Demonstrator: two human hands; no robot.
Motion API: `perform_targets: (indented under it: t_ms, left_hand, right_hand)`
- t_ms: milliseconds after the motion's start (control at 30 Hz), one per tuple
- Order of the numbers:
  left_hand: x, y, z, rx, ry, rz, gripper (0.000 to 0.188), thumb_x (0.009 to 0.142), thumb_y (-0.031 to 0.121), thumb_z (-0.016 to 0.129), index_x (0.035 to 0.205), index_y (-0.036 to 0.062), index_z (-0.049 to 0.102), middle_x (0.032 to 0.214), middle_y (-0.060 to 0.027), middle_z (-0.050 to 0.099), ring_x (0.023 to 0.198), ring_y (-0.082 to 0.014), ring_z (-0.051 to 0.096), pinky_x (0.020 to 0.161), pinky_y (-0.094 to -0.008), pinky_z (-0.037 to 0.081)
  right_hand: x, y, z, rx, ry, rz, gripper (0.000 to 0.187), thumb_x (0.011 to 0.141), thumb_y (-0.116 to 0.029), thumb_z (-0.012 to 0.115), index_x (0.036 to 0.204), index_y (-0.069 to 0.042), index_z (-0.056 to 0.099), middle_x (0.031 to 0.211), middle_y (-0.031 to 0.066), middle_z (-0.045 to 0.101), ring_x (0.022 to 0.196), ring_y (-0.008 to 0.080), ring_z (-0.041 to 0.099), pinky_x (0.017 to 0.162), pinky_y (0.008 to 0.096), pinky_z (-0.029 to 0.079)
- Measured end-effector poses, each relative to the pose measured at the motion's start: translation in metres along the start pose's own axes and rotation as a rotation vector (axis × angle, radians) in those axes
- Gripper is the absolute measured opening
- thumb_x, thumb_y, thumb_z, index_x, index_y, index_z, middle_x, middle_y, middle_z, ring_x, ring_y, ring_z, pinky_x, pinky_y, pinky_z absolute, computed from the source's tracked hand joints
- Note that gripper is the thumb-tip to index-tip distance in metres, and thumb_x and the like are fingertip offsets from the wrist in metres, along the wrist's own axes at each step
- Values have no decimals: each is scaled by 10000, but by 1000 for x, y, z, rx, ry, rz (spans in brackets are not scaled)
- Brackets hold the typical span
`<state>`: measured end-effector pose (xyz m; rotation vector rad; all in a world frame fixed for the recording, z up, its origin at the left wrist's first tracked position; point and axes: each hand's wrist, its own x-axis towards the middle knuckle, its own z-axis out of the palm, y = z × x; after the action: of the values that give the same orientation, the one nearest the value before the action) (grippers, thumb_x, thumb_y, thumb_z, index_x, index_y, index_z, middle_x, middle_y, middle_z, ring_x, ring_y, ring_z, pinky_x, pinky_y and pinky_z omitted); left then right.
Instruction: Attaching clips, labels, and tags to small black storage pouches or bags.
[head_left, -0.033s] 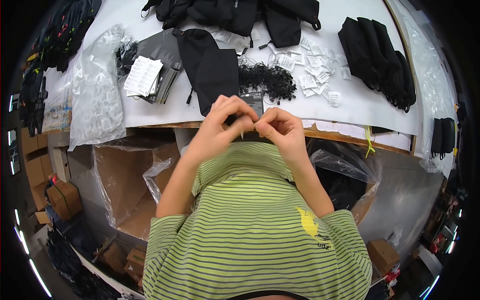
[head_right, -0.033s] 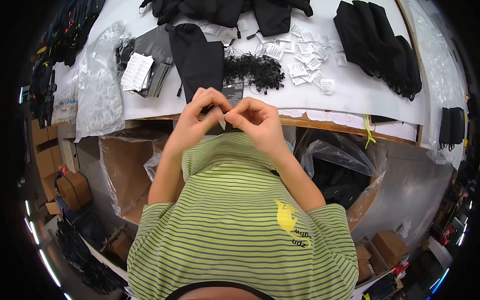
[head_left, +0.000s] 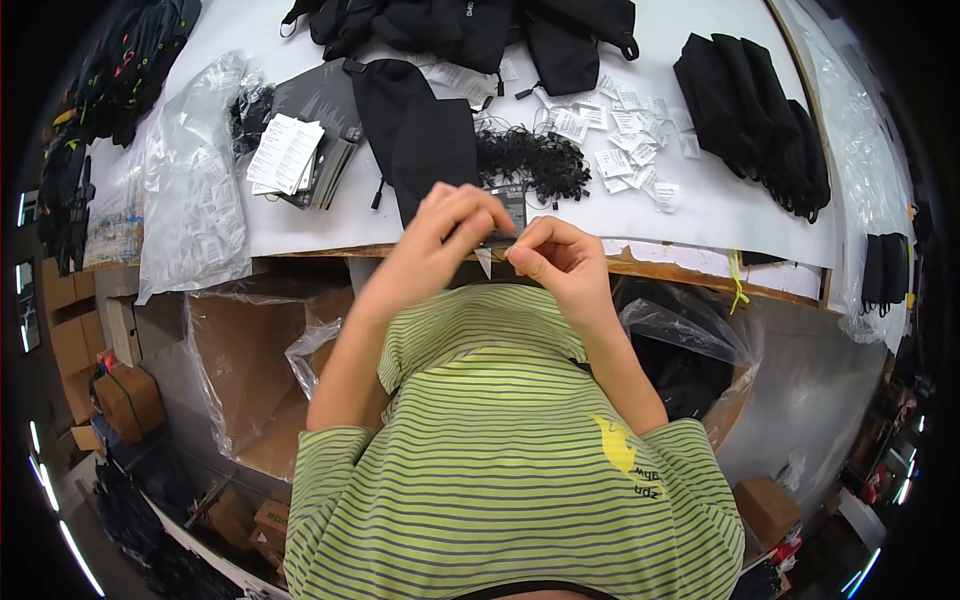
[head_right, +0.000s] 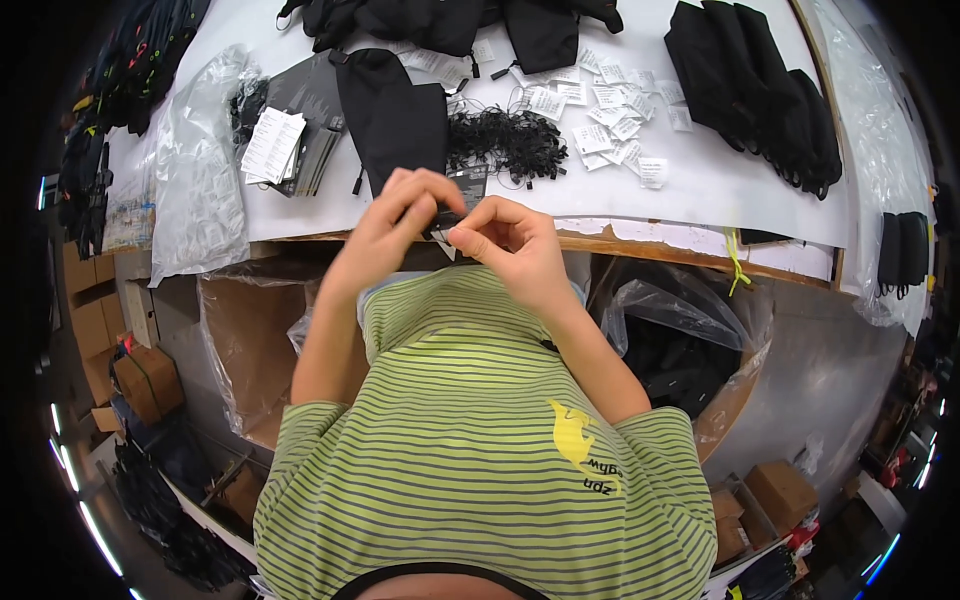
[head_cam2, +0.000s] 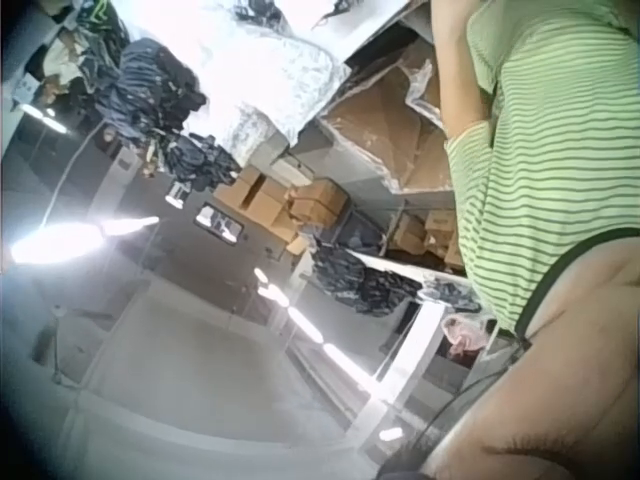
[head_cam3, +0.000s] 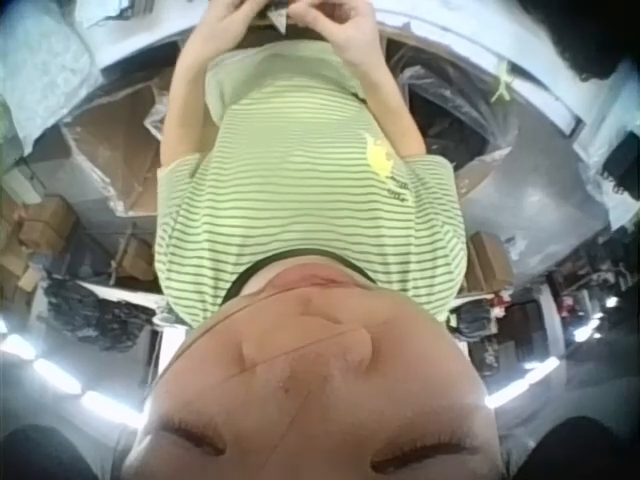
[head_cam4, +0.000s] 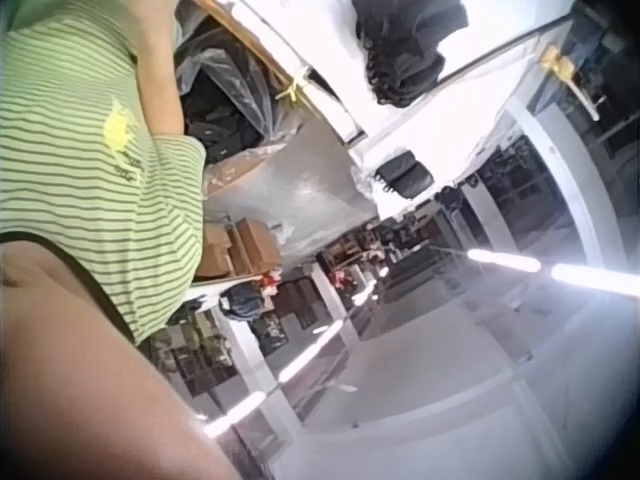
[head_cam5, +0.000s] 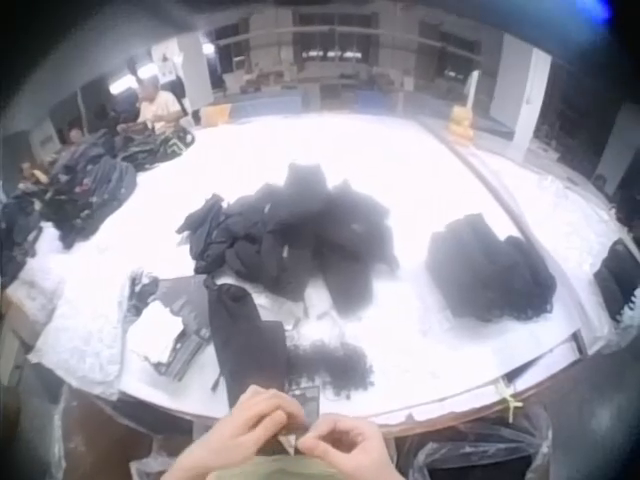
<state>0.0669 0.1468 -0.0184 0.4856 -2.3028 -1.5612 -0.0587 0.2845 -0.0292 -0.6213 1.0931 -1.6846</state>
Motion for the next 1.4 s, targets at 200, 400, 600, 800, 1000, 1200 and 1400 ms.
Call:
perform_targets:
  t_ms: [200, 400, 600, 800, 1000, 1200, 1400]
  left_hand:
    - [40, -37, -30, 774, -161, 200, 439, 677, -88, 545, 1061, 112, 617, 1139, 6, 590, 1051, -245, 472, 936, -343, 342]
    - [46, -27, -52, 956, -120, 350, 242, 696, 15, 668, 907, 82, 571, 987, -33, 541, 1017, -236, 482, 875, -369, 374]
    - [21, -27, -74, 899, 33, 333, 238, 692, 80, 718, 877, 75, 569, 922, -26, 573, 977, -239, 512, 851, -363, 391]
    - [7, -37, -84, 961, 23, 297, 237, 699, 111, 713, 907, 65, 609, 862, -25, 574, 915, -231, 521, 867, -354, 397]
    - [10, -29, -79, 940, -35, 368, 214, 705, 136, 713, 882, 60, 619, 856, -22, 570, 862, -220, 523, 845, -351, 405]
    - [6, -34, -63, 885, -24, 383, 202, 717, 145, 714, 867, 58, 611, 825, -20, 574, 863, -212, 532, 820, -340, 409]
    - [-10, -31, -42, 948, 40, 599, 249, 683, 75, 637, 933, 70, 637, 916, -29, 617, 876, -199, 582, 775, -332, 449]
  right_hand:
    - [-10, -7, -4, -147, -80, 63, 124, 822, -91, 713, 786, -22, 617, 745, -32, 592, 644, -4, 472, 570, 154, 360]
    - [-21, -11, -23, -161, -43, 55, 92, 822, -57, 703, 800, -18, 623, 754, -22, 586, 649, 20, 491, 583, 170, 384]
    - [-26, -17, -56, -140, 67, -60, 60, 833, -14, 677, 819, -12, 619, 760, 0, 592, 677, 58, 534, 618, 194, 424]
    - [-28, -16, -63, -181, 95, -28, 81, 837, -52, 686, 807, -23, 616, 739, -6, 593, 664, 56, 530, 613, 192, 419]
    - [-31, -20, -66, -359, 126, 51, 105, 832, -88, 697, 804, -24, 618, 683, -43, 569, 607, 14, 467, 561, 167, 343]
    - [-28, -39, -60, -671, 53, 123, 129, 823, -108, 694, 765, -27, 612, 677, -42, 528, 587, 32, 415, 527, 191, 298]
    - [14, -37, -39, -1190, 175, -422, 160, 803, -189, 698, 881, -54, 661, 743, 31, 574, 656, 150, 529, 590, 273, 412]
